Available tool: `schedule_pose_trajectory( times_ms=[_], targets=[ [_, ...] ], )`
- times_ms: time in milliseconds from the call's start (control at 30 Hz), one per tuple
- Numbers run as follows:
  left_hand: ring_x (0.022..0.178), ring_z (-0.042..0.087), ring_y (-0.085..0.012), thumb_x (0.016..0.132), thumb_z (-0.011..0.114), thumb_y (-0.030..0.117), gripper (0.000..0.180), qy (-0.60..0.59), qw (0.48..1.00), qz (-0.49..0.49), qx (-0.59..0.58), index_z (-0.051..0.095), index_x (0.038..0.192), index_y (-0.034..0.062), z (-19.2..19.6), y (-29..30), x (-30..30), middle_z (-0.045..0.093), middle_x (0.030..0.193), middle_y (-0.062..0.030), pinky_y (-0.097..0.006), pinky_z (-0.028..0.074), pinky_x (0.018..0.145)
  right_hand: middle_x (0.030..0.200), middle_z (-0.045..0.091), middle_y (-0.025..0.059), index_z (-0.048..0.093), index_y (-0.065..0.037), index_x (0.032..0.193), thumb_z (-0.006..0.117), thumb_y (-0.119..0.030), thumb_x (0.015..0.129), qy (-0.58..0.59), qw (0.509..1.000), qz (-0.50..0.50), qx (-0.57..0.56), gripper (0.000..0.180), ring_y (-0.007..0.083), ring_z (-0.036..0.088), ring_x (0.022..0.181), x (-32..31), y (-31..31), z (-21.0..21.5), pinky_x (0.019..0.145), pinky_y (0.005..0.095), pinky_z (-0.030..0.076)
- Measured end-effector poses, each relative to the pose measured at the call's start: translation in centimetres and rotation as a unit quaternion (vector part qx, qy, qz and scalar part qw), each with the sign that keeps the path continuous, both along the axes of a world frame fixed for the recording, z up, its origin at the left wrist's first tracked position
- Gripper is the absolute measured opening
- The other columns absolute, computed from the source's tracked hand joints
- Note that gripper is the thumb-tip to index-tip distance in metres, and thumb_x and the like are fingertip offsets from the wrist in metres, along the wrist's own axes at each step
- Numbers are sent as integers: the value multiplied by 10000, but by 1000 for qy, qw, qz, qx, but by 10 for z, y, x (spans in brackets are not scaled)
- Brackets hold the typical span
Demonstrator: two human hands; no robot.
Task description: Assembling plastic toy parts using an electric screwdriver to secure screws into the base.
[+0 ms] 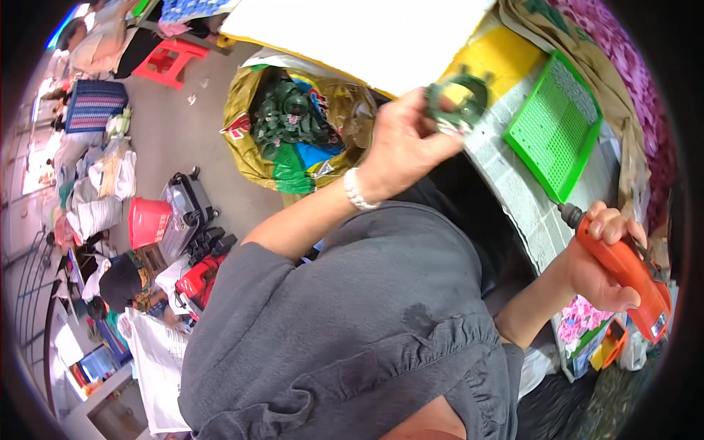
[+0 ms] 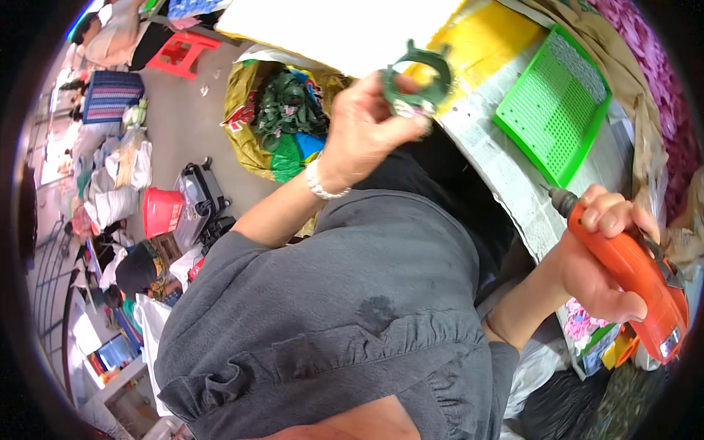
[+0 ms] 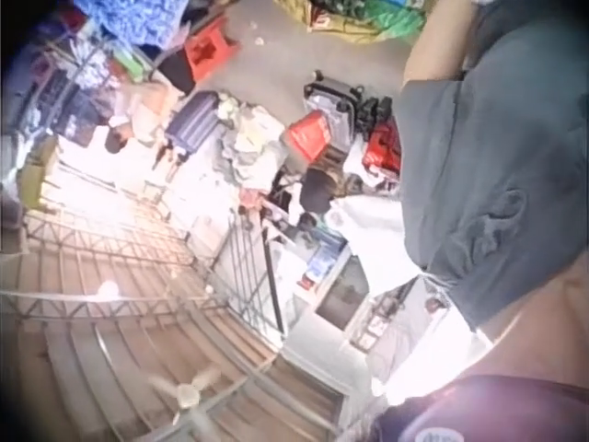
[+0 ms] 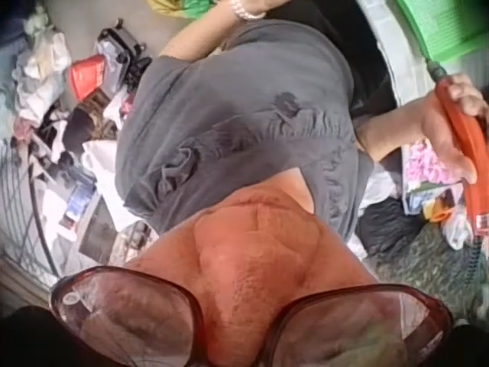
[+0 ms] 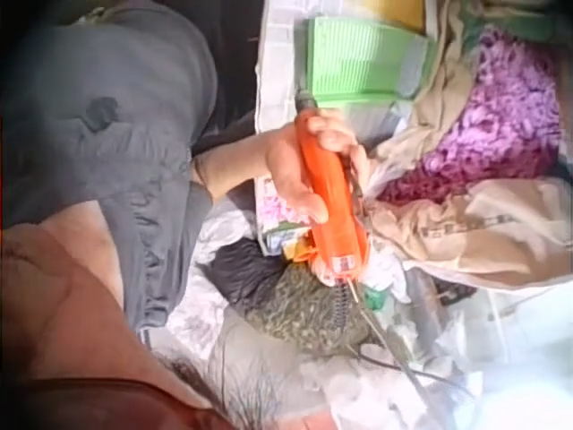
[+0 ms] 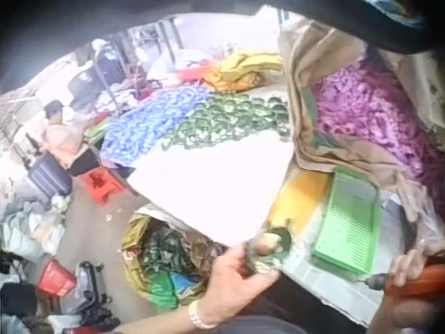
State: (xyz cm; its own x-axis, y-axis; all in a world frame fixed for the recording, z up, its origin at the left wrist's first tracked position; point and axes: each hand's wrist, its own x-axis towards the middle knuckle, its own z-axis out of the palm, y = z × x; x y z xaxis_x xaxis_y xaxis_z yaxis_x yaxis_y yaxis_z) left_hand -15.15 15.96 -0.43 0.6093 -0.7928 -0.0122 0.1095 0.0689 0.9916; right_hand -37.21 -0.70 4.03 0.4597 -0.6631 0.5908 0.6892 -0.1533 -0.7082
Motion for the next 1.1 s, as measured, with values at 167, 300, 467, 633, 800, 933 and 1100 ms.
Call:
schedule_pose_trajectory(
  times_ms=[167,300,467,633,800,933,1100],
  targets=[
    [934,564,-171,743,654,-18,547,-94,967,234,-24,403,1229,-23,-19,57,52,505,1151,-138,-275,491,802,770,511,78,504,31,1121,489,-715,738,15,1000,-9,10,839,193,491,661,4,-1,-5,649,344,388],
    [1315,160,-376,630,766,242,978,-350,819,398,222,173,1329,-101,-65,115,98,194,1379,-281,-419,140,1091,755,502,80,487,38,1107,475,-689,769,21,998,-46,33,802,184,497,631,23,6,-12,623,326,399],
    [1330,167,-379,635,743,141,887,-415,795,390,207,236,1339,-42,-60,98,107,171,1409,-271,-426,168,1092,731,496,66,465,20,1106,473,-659,793,55,994,-89,41,748,171,489,605,22,16,-15,600,305,394],
    [1247,327,-372,662,676,75,613,-496,777,375,93,419,1211,-22,-25,39,138,309,1349,-249,-418,278,1038,726,498,62,455,13,1103,489,-623,806,68,990,-105,59,702,165,483,594,20,15,-20,597,302,393],
    [896,581,-288,692,648,134,362,-456,832,305,83,565,1011,-16,-8,-27,215,593,1021,-163,-393,463,795,713,483,54,454,3,1086,505,-611,800,81,988,-114,63,679,155,469,588,20,15,-16,598,297,388],
    [708,613,-298,685,666,246,347,-490,796,338,115,609,920,-4,-5,-79,281,640,797,-142,-390,483,670,696,488,55,456,-1,1077,536,-613,786,89,986,-128,65,682,154,475,559,21,10,-14,558,288,396],
    [790,631,-320,609,702,439,443,-415,803,330,271,665,730,15,17,-120,320,656,792,-193,-379,485,724,687,489,55,458,-2,1066,550,-618,774,94,980,-153,79,688,152,473,547,17,6,-20,549,283,396]
  ],
)
